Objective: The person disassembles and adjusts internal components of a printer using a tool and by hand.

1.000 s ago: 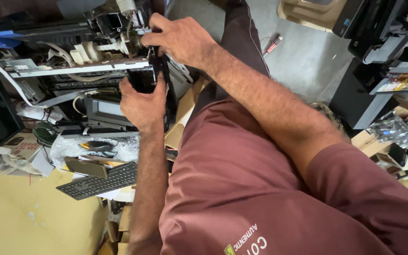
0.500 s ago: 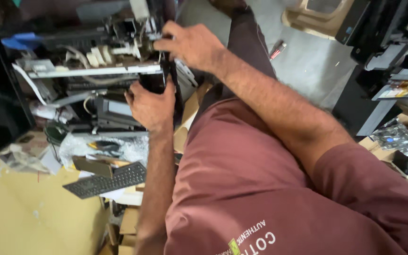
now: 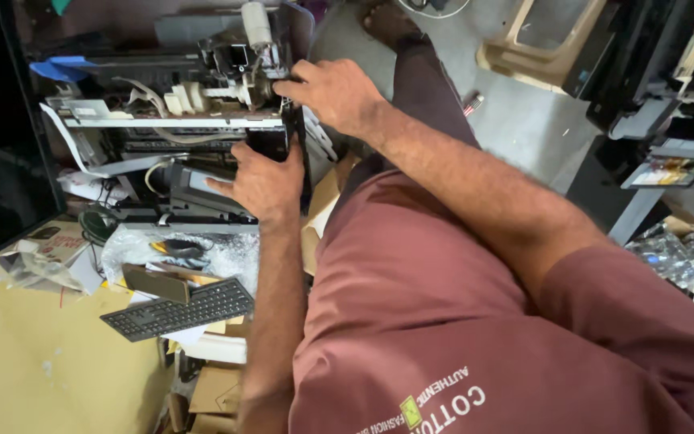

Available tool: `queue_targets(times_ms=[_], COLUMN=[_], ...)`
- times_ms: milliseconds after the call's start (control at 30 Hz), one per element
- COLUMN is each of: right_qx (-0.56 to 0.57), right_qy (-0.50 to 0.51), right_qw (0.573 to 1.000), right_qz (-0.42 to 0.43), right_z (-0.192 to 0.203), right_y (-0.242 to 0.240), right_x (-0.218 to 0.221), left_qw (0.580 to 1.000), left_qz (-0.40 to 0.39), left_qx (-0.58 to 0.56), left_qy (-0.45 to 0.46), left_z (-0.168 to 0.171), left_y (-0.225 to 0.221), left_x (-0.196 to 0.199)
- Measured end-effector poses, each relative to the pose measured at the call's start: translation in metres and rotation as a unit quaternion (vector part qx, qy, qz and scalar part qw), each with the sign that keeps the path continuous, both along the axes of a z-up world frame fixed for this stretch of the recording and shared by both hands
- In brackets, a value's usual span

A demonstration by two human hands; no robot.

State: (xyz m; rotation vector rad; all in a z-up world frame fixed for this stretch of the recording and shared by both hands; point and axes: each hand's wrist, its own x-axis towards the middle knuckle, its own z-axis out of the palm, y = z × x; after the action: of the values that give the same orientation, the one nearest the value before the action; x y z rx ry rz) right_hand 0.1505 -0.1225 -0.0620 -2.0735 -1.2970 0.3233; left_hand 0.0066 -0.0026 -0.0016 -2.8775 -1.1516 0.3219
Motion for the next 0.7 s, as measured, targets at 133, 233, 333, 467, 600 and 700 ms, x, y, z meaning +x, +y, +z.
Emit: queue_targets(times_ms=[133, 233, 333, 467, 600, 700], right_qx=[-0.002, 0.013, 0.003, 0.026, -0.032, -0.116], right_qy=[0.009, 0.026, 0.018, 0.028, -0.029, -0.072], right_qw=[1.000, 1.000, 0.999, 0.997, 0.983, 0.965], right_qz=[0.003, 0.009, 0.033, 0.060, 0.177, 0.224], right_z=[-0.007, -0.006, 0.006, 0.038, 0.062, 0.066], right_y=[-0.001, 0.002, -0.003, -0.018, -0.003, 0.016], right_x=[-0.008, 0.000, 0.007, 0.008, 0.010, 0.008], left_qw=[0.997, 0.982, 0.989, 0.982, 0.982, 0.978], left_qz=[0.025, 0.088, 0.074, 0.054, 0.072, 0.106], left_qx=[-0.049, -0.123, -0.128, -0.173, -0.153, -0.146], left_qy=[0.061, 0.112, 0.020, -0.052, -0.079, -0.105], left_z=[-0.004, 0.007, 0.024, 0.056, 0.069, 0.071], left_y=[-0.002, -0.002, -0.002, -0.009, -0.020, -0.025], left_x=[-0.005, 0.003, 0.006, -0.014, -0.042, -0.056])
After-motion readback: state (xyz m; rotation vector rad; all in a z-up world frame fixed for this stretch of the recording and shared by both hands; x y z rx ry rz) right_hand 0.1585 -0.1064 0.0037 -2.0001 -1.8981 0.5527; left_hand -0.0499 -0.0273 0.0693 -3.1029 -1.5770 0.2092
